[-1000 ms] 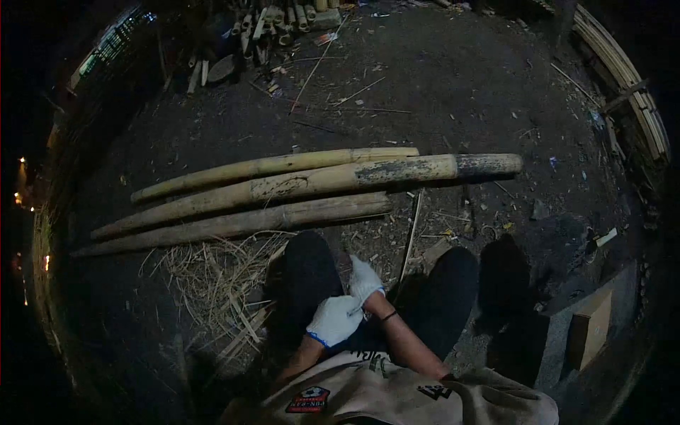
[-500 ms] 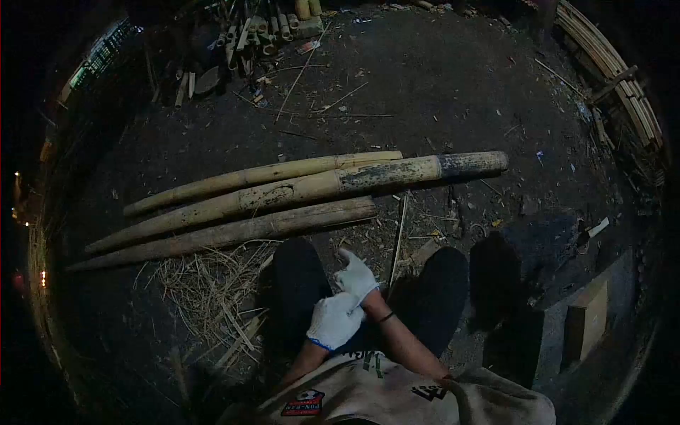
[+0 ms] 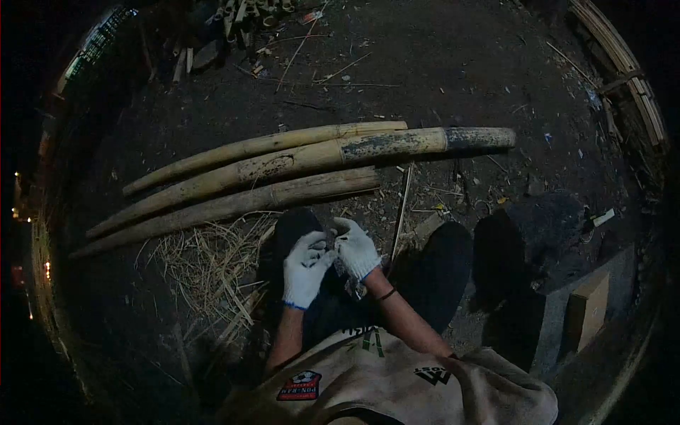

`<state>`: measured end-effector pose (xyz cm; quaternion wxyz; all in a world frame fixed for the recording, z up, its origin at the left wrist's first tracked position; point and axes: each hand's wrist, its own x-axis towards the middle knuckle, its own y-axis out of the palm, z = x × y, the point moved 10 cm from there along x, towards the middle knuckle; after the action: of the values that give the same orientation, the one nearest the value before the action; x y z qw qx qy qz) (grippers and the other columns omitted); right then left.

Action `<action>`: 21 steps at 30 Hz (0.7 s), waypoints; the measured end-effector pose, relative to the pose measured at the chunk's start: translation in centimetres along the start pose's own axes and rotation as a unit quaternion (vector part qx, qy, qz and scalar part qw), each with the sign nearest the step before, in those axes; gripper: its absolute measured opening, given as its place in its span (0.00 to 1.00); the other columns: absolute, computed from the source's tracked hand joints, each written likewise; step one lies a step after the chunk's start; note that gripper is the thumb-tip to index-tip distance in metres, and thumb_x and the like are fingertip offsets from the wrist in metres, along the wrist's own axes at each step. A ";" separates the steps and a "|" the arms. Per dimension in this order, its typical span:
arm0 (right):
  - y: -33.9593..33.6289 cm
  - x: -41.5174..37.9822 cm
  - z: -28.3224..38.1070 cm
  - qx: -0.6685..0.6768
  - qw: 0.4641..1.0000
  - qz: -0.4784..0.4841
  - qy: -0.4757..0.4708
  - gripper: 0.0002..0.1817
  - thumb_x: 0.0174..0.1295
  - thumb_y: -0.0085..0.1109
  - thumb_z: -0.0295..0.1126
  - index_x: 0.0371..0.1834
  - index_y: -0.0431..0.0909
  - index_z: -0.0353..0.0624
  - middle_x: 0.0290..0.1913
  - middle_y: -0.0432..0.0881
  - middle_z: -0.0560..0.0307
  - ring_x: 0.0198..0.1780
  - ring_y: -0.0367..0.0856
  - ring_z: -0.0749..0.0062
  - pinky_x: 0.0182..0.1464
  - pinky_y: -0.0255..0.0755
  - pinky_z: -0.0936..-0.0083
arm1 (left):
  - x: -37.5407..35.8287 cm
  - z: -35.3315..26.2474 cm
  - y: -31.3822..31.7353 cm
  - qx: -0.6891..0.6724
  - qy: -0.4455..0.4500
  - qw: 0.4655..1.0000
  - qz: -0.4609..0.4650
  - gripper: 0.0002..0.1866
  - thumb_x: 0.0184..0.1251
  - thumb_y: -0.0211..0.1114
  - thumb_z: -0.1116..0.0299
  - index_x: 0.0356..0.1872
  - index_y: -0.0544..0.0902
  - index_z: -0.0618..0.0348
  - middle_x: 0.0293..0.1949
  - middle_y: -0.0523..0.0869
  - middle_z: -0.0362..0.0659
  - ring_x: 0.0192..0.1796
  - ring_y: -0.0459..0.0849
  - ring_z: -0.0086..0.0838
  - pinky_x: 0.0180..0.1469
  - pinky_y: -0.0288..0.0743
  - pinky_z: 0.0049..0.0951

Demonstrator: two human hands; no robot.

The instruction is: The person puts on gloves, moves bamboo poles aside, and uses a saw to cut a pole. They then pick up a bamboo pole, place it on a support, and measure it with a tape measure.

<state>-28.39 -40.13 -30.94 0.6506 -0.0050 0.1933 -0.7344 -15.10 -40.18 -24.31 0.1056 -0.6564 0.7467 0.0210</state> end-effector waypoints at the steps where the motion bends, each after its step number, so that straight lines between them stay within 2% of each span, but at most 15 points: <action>1: 0.4 -0.2 0.2 0.049 0.999 0.012 -0.004 0.27 0.59 0.58 0.27 0.64 0.71 0.39 0.55 0.82 0.45 0.52 0.83 0.59 0.55 0.75 0.68 | 0.4 -0.6 -0.2 -0.033 0.012 0.999 -0.014 0.06 0.62 0.69 0.75 0.39 0.84 0.63 0.31 0.85 0.36 0.31 0.80 0.17 0.33 0.73 0.19; 2: 0.5 -0.1 0.7 0.098 0.995 0.022 -0.009 0.27 0.58 0.58 0.28 0.64 0.71 0.38 0.56 0.81 0.44 0.53 0.82 0.57 0.56 0.75 0.67 | 0.6 -0.2 -0.5 -0.032 0.014 0.999 -0.017 0.06 0.62 0.69 0.75 0.39 0.84 0.63 0.31 0.85 0.36 0.31 0.80 0.17 0.33 0.73 0.19; 4: 0.5 -0.4 0.5 0.100 0.995 0.011 0.003 0.27 0.58 0.61 0.31 0.62 0.72 0.37 0.55 0.82 0.43 0.55 0.82 0.55 0.58 0.74 0.68 | 0.6 2.7 -0.3 0.001 -0.084 0.996 0.022 0.08 0.62 0.70 0.74 0.42 0.85 0.63 0.32 0.86 0.37 0.32 0.81 0.18 0.36 0.75 0.19; 5: 1.0 -0.4 -0.2 0.071 0.997 0.023 0.013 0.27 0.58 0.62 0.30 0.63 0.72 0.39 0.54 0.82 0.45 0.54 0.82 0.59 0.58 0.74 0.69 | 0.5 2.8 -0.4 0.009 -0.090 0.995 0.030 0.07 0.62 0.70 0.74 0.40 0.85 0.63 0.32 0.86 0.37 0.33 0.82 0.20 0.38 0.76 0.22; 6: 1.6 -0.6 -0.9 0.043 0.998 0.035 0.023 0.27 0.59 0.64 0.30 0.64 0.72 0.41 0.53 0.82 0.48 0.53 0.82 0.63 0.58 0.73 0.71 | 0.1 2.8 -0.5 0.009 -0.090 0.995 0.031 0.07 0.62 0.70 0.74 0.40 0.85 0.63 0.32 0.86 0.37 0.33 0.82 0.20 0.38 0.76 0.22; 7: 2.0 -0.7 -1.7 0.042 0.998 0.033 0.020 0.27 0.59 0.64 0.30 0.64 0.72 0.41 0.53 0.82 0.48 0.53 0.82 0.63 0.58 0.73 0.71 | -0.2 2.2 -0.8 0.069 -0.061 0.996 0.021 0.07 0.62 0.70 0.73 0.39 0.85 0.64 0.32 0.87 0.38 0.33 0.83 0.20 0.39 0.77 0.24; 9: 3.1 -1.2 -2.3 0.028 0.998 0.008 -0.052 0.27 0.58 0.65 0.29 0.62 0.73 0.40 0.52 0.82 0.49 0.53 0.81 0.65 0.59 0.72 0.73 | -0.8 0.9 -1.1 0.204 0.003 0.979 0.003 0.08 0.62 0.69 0.70 0.36 0.85 0.65 0.30 0.87 0.44 0.34 0.85 0.23 0.39 0.78 0.29; 10: 4.3 -1.3 -3.9 0.022 0.999 0.024 -0.028 0.27 0.58 0.66 0.33 0.61 0.74 0.38 0.54 0.82 0.46 0.56 0.80 0.63 0.60 0.72 0.72 | -1.4 0.7 -1.1 0.252 0.005 0.968 0.001 0.07 0.63 0.67 0.71 0.35 0.84 0.65 0.29 0.87 0.47 0.34 0.86 0.26 0.39 0.79 0.30; 12: 3.8 -3.0 -1.2 -0.038 0.997 0.046 -0.045 0.28 0.57 0.64 0.39 0.60 0.75 0.35 0.55 0.81 0.38 0.58 0.80 0.48 0.60 0.73 0.64 | -2.3 2.2 -1.7 0.312 0.031 0.950 -0.003 0.05 0.64 0.64 0.72 0.36 0.82 0.64 0.29 0.87 0.48 0.33 0.86 0.28 0.37 0.79 0.32; 13: 4.2 -3.2 -1.4 -0.039 0.997 0.043 -0.047 0.28 0.57 0.64 0.39 0.60 0.75 0.35 0.55 0.81 0.38 0.58 0.80 0.48 0.60 0.73 0.64 | -2.9 2.4 -2.1 0.311 0.034 0.950 -0.002 0.05 0.64 0.64 0.72 0.36 0.82 0.64 0.29 0.87 0.48 0.33 0.86 0.28 0.37 0.79 0.32; 15: 6.9 -3.6 -2.7 -0.071 0.991 0.115 -0.011 0.33 0.58 0.66 0.46 0.60 0.74 0.33 0.56 0.81 0.36 0.59 0.79 0.47 0.61 0.73 0.64 | -4.2 3.5 -3.8 0.291 -0.003 0.956 -0.018 0.03 0.67 0.60 0.74 0.39 0.79 0.62 0.26 0.85 0.45 0.29 0.83 0.26 0.32 0.78 0.31; 16: 6.7 -3.7 -1.9 -0.071 0.991 0.114 -0.011 0.33 0.58 0.66 0.46 0.60 0.74 0.33 0.56 0.81 0.36 0.59 0.79 0.47 0.61 0.73 0.64 | -5.0 3.8 -4.5 0.291 -0.003 0.956 -0.018 0.03 0.67 0.60 0.74 0.39 0.79 0.62 0.26 0.85 0.45 0.29 0.83 0.26 0.32 0.78 0.31; 18: 7.0 -4.9 0.7 -0.088 0.977 0.188 0.039 0.39 0.59 0.65 0.54 0.63 0.72 0.31 0.58 0.79 0.33 0.60 0.79 0.46 0.62 0.72 0.64 | -6.3 6.6 -7.6 0.086 -0.127 0.984 -0.090 0.02 0.71 0.56 0.76 0.40 0.76 0.58 0.24 0.81 0.41 0.25 0.80 0.23 0.28 0.76 0.26; 19: 6.7 -5.1 1.9 -0.088 0.977 0.189 0.036 0.39 0.59 0.65 0.54 0.63 0.72 0.31 0.58 0.79 0.33 0.60 0.79 0.46 0.62 0.72 0.64 | -6.3 6.1 -9.9 0.036 -0.115 0.983 -0.136 0.02 0.73 0.54 0.77 0.41 0.74 0.57 0.24 0.79 0.38 0.22 0.77 0.20 0.26 0.75 0.21; 21: 7.1 -5.8 3.9 -0.119 0.964 0.238 0.025 0.44 0.60 0.60 0.61 0.64 0.70 0.29 0.59 0.78 0.33 0.61 0.78 0.46 0.62 0.72 0.63 | -6.4 6.0 -11.1 -0.002 -0.152 0.980 -0.130 0.02 0.73 0.56 0.78 0.38 0.75 0.60 0.25 0.79 0.40 0.23 0.78 0.22 0.26 0.74 0.23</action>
<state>-19.76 -36.18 -27.93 0.7964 -0.0178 0.2908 -0.5300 -2.67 -34.40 -27.81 0.2185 -0.7375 0.6299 0.1076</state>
